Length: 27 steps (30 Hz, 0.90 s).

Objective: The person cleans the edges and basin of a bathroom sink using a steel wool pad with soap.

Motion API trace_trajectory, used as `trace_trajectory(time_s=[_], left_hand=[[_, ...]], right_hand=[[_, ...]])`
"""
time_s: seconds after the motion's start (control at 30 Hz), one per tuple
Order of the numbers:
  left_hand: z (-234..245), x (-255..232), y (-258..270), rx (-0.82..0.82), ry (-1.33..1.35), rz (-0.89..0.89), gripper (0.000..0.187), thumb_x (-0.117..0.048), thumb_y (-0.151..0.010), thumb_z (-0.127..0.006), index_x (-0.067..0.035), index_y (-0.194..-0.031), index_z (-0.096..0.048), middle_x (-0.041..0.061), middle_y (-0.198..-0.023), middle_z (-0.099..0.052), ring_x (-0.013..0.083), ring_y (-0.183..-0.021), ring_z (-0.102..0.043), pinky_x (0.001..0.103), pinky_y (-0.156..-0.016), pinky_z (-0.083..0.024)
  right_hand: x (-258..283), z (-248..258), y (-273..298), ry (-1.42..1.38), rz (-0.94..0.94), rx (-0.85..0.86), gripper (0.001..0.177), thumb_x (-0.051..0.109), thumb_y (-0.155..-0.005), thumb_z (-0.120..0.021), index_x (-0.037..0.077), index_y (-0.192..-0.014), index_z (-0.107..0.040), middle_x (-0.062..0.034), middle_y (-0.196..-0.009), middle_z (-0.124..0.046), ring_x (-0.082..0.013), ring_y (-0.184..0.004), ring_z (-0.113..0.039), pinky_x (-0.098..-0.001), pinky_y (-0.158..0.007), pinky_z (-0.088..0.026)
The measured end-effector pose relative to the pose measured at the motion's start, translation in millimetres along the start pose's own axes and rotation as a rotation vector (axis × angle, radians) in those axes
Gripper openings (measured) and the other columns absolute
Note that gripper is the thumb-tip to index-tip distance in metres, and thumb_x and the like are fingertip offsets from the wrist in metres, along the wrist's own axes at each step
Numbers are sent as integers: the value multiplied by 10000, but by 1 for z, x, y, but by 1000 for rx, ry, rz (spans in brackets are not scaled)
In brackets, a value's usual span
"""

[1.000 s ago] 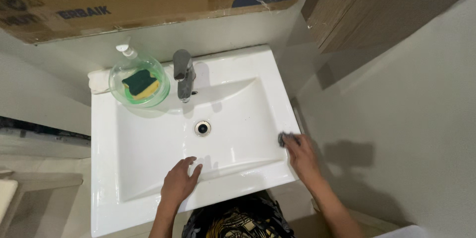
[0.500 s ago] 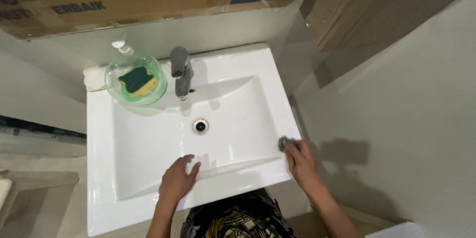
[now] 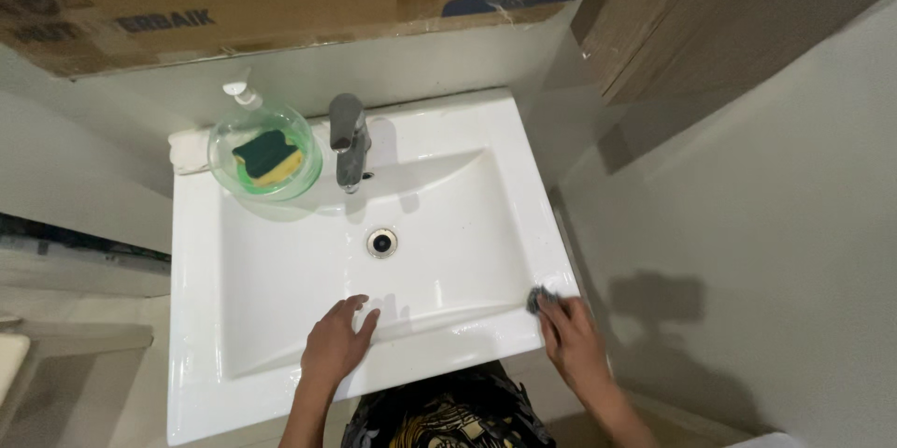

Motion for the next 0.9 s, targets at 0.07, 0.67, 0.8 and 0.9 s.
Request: trace_trajectory(time_s=[0.07, 0.67, 0.8, 0.9], left_hand=[[0, -3, 2, 19, 19, 16, 477, -436, -937, -599, -153, -1319, -640, 79, -1277, -694, 299, -1015, -738, 415, -936, -563], [-8, 7, -5, -23, -1, -57, 473, -450, -931, -602, -155, -1298, -652, 90, -1264, -701, 314, -1100, -701, 432, -937, -564], [-6, 5, -4, -29, -6, -62, 464, -440, -937, -614, -147, -1295, -653, 95, -1262, -700, 309, -1085, -704, 435, -936, -561], [-5, 5, -1, 53, 29, 47, 486, -441, -937, -592, -165, -1336, -620, 72, -1313, -672, 295, -966, -759, 421, -936, -571]], right_hand=[[-1, 10, 12, -177, -109, -67, 273, 209, -918, -685, 97, -1164, -723, -119, -1044, -619, -207, -798, -656, -333, -625, -578], [-28, 4, -20, 81, -84, -131, 268, 274, -871, -776, 127, -1095, -750, -89, -914, -618, -241, -785, -592, -386, -612, -501], [-5, 12, -36, -28, 60, -43, 266, 252, -880, -736, 153, -1127, -749, -100, -1026, -634, -274, -916, -623, -385, -709, -549], [11, 38, -40, -32, 187, 32, 268, 255, -885, -703, 195, -1139, -764, -145, -1114, -620, -294, -956, -616, -400, -727, -545]])
Point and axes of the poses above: each hand's wrist, its own y-axis away from the middle knuckle, its own z-axis out of the back of the hand, x = y × z, the point moved 3 cm from there along -y, towards the middle knuckle
